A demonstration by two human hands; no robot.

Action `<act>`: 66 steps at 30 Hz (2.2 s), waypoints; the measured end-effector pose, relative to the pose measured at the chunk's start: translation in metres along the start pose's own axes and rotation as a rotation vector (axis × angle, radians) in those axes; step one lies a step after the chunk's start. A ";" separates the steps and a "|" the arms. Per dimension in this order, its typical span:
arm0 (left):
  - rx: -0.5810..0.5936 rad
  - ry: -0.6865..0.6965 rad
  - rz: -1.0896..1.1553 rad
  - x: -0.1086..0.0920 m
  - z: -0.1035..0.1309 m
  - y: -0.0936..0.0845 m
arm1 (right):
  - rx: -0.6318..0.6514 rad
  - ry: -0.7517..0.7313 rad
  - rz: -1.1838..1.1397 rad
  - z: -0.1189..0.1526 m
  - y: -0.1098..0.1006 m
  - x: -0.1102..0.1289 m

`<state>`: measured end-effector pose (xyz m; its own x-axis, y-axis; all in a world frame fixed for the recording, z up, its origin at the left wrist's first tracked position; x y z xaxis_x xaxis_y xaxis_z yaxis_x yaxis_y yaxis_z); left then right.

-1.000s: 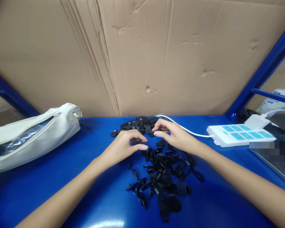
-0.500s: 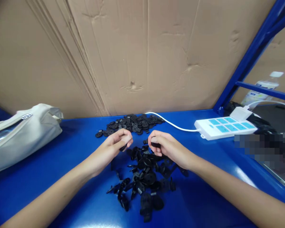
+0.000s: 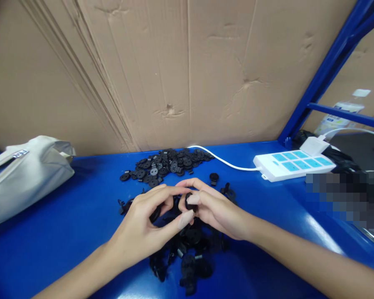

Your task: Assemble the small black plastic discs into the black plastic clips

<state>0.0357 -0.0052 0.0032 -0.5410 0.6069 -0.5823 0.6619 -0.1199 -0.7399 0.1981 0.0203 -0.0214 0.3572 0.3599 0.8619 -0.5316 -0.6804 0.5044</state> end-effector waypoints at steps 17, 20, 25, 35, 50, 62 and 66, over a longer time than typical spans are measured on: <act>0.063 0.284 -0.156 0.004 -0.001 -0.012 | 0.080 0.141 0.468 0.015 0.007 0.010; 0.067 0.324 -0.278 0.004 -0.001 -0.014 | 0.069 0.141 0.705 0.016 0.013 0.017; 0.081 0.379 -0.478 0.001 0.000 -0.013 | 0.042 0.142 0.989 0.016 0.018 0.022; 0.064 0.390 -0.617 -0.002 0.003 0.003 | -0.095 0.217 0.871 0.011 0.018 0.009; 0.030 0.362 -0.549 0.001 -0.003 -0.006 | 0.022 0.048 0.777 0.014 0.016 0.013; 0.177 0.315 -0.736 0.004 -0.001 0.002 | -0.080 0.026 0.622 0.014 0.016 0.008; 0.166 0.320 -0.732 0.006 0.000 0.004 | -0.056 0.017 0.588 0.016 0.015 0.009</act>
<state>0.0352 -0.0019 -0.0031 -0.6160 0.7683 0.1741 0.0988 0.2947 -0.9505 0.2055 0.0030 -0.0066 -0.0219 -0.0565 0.9982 -0.6765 -0.7343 -0.0564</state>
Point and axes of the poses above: each hand's wrist, its own z-axis away from the middle knuckle, its own y-axis out of the palm, x = y × z, the point moved 1 cm from there along -z, towards the middle knuckle, and after that the axes turned 9 degrees about x, right-handed, at the moved point
